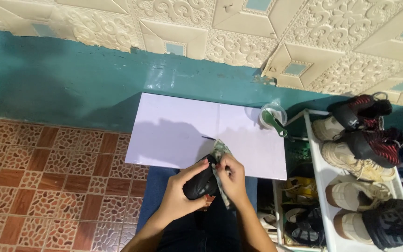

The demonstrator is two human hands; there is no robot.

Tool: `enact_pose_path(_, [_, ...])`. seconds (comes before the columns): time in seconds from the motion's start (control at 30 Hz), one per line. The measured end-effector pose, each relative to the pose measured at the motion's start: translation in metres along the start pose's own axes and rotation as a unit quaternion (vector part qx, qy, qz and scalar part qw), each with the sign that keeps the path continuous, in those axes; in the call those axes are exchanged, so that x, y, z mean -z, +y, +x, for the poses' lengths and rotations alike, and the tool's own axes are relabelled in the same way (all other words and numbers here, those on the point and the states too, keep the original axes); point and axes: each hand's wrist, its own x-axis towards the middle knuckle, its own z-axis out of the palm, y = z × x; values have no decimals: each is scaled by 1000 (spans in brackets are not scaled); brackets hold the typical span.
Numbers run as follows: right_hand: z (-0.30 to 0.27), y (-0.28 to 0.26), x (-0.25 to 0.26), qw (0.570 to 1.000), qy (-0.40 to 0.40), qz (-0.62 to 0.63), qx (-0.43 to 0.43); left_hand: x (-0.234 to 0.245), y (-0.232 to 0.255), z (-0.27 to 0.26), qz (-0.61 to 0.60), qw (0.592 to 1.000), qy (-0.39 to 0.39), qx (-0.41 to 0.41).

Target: The person wipes a black sneaker with a cloth, rotating the shoe to clean the upper, sides, and sole. The shoe is held in one hand while the other hand scrubs with the cloth.

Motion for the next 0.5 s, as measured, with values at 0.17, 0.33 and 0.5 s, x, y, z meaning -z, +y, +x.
enact_pose_path(0.17, [18,55,6,993,-28,-69,-89,7,-5,-4,-27,999,27,17])
enact_pose_path(0.33, [38,32,11,952,-19,-110,-286,-6,-17,-15,53,992,100,-48])
enact_pose_path(0.5, [11,23,-2,986,-53,-106,-115,-12,-12,-21,147,982,120,-24])
